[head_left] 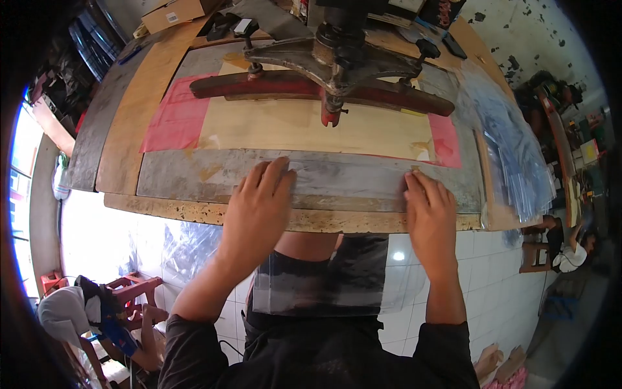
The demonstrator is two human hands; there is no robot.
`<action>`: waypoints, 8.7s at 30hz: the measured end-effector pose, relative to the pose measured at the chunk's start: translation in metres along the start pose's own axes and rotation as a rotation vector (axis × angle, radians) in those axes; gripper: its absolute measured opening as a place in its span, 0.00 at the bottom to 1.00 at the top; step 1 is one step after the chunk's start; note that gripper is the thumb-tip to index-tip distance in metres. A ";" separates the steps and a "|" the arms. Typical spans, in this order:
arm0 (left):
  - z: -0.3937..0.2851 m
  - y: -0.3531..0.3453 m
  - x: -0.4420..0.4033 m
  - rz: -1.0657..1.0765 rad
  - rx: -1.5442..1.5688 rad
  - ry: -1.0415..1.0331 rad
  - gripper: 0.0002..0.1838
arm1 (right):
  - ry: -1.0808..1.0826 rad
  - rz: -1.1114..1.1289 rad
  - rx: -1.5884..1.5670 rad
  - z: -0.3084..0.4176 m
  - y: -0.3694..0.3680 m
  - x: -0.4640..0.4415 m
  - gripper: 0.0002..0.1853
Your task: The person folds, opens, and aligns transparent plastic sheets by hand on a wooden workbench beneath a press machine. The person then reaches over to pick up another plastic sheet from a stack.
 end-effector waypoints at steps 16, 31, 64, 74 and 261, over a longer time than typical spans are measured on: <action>-0.048 -0.028 0.010 0.105 0.103 -0.014 0.35 | -0.088 0.138 -0.009 0.016 -0.015 0.026 0.33; -0.066 -0.028 -0.003 0.168 0.088 -0.250 0.43 | -0.077 0.162 -0.031 0.019 -0.014 0.026 0.36; -0.071 -0.031 0.003 0.125 0.046 -0.266 0.46 | -0.203 0.109 -0.599 -0.086 0.024 0.021 0.16; -0.070 -0.033 0.003 0.130 0.043 -0.259 0.46 | -0.264 0.179 -0.525 -0.097 0.017 0.013 0.12; 0.010 0.147 0.109 -0.361 0.965 -0.584 0.34 | 0.022 -0.717 -1.041 -0.002 0.146 0.114 0.22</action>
Point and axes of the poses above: each hand's wrist, its own x-axis away from the middle knuckle, its own y-axis out of the back of the hand, z = x × y, the point moved 5 cm from there along -x, towards the middle knuckle, and after that the axes turned 6 degrees about -x, right-handed, at the moved point
